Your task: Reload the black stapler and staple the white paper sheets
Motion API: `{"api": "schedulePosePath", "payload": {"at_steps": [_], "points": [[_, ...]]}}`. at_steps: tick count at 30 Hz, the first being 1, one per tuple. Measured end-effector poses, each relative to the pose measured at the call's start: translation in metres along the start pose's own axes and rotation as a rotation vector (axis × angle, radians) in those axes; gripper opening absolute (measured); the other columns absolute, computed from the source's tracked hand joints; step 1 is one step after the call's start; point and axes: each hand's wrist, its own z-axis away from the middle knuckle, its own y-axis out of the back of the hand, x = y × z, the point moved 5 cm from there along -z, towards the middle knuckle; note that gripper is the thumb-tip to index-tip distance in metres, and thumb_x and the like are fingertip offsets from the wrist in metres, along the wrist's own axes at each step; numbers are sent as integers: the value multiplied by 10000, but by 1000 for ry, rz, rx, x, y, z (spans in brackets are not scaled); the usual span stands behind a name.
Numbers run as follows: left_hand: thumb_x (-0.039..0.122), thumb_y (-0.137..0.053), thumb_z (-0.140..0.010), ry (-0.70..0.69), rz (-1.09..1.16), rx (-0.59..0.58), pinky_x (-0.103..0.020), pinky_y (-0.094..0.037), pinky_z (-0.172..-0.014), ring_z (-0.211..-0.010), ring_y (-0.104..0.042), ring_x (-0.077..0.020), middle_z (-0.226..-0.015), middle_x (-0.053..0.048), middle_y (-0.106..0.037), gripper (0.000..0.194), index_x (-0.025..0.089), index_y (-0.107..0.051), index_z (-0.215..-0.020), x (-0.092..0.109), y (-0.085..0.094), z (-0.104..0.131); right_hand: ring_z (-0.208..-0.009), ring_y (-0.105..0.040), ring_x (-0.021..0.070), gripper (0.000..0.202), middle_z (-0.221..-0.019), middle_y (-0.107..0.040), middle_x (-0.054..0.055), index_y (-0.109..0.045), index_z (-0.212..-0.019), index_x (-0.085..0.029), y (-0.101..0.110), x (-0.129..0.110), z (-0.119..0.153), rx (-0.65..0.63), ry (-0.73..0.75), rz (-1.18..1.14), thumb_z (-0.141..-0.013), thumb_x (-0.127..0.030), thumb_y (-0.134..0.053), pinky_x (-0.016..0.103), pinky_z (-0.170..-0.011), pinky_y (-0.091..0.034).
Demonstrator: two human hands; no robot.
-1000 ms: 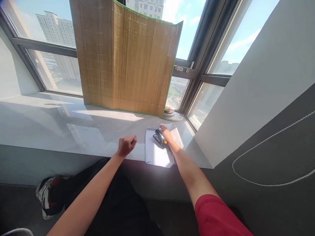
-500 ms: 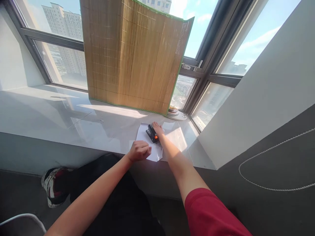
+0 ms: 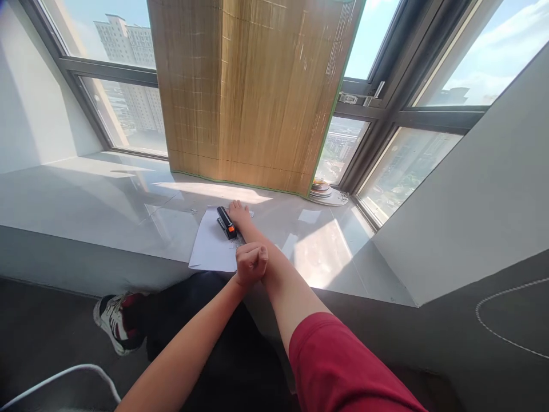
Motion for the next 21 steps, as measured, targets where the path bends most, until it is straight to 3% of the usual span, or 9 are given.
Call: {"api": "schedulePosePath", "payload": {"at_steps": [4, 9, 12, 17, 21], "points": [[121, -459, -1040, -2, 0, -16, -326, -237, -533, -481, -299, -112, -521, 53, -320, 481, 235, -279, -609, -5, 0, 1, -1680, -105, 293, 681, -1795, -123, 181, -206, -1700, -52, 1, 1, 5, 39, -60, 3, -1121, -406, -256, 522, -1354, -148], [134, -483, -1033, -45, -60, -73, -340, -219, -533, -483, -304, -120, -521, 46, -335, 484, 236, -301, -596, -10, 0, 3, -1676, -130, 299, 721, -1787, -151, 197, -172, -1705, -24, 7, 16, 22, 38, -70, 14, -1112, -425, -261, 493, -1351, -164], [172, -468, -1051, -7, -58, -85, -345, -208, -533, -476, -304, -119, -513, 41, -337, 500, 233, -301, -583, -17, -1, 4, -1673, -149, 295, 717, -1783, -177, 194, -179, -1706, -32, 13, 37, 33, 33, -93, 22, -1111, -418, -282, 485, -1345, -185], [356, -399, -1098, 353, 15, 8, -310, -258, -522, -445, -325, -112, -472, 33, -344, 586, 234, -293, -535, -47, 1, 5, -1661, -199, 279, 642, -1769, -252, 177, -260, -1695, -106, 27, 86, 58, 27, -167, 66, -1127, -405, -272, 479, -1330, -210], [450, -393, -1076, 648, 91, 131, -298, -348, -561, -479, -418, -131, -487, 19, -418, 595, 240, -372, -519, -76, 4, 12, -1645, -244, 263, 609, -1755, -287, 189, -316, -1665, -96, 38, 112, 79, 40, -174, 106, -1137, -384, -223, 455, -1321, -223]]}}
